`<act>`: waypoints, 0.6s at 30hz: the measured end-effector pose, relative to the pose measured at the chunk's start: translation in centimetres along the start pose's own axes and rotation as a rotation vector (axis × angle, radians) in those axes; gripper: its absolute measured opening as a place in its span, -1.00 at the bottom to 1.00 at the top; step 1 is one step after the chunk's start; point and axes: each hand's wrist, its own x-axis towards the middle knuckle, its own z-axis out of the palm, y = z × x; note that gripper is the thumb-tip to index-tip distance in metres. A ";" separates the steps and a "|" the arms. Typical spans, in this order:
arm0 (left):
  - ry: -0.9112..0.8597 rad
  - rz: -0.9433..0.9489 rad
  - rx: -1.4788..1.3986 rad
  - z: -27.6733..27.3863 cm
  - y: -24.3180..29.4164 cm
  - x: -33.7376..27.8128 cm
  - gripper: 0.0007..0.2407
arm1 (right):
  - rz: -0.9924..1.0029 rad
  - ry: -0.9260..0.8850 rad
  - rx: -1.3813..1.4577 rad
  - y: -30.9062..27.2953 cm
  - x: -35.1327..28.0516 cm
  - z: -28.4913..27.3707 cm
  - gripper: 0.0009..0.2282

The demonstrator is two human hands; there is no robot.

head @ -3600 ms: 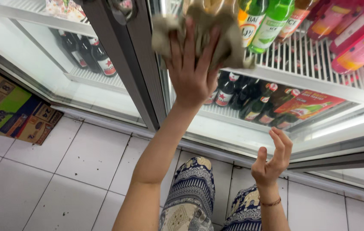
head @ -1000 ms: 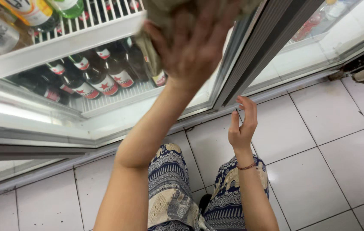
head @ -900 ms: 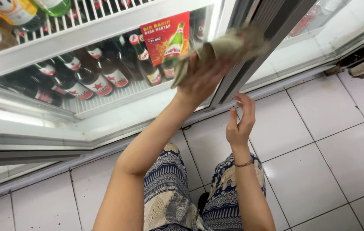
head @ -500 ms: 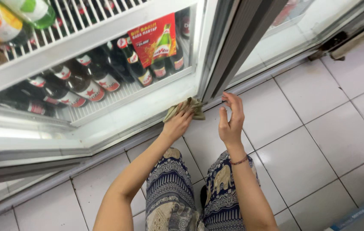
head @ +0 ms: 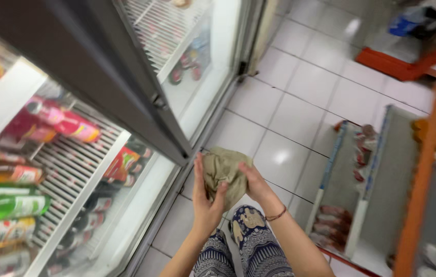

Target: The person wipes the exterior glass doors of a commercial refrigerator using cloths and a spray bottle.

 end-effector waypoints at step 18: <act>-1.106 -0.437 -0.390 15.2 27.4 5.1 -0.88 | -0.523 0.853 0.077 -26.0 -40.6 9.9 -0.71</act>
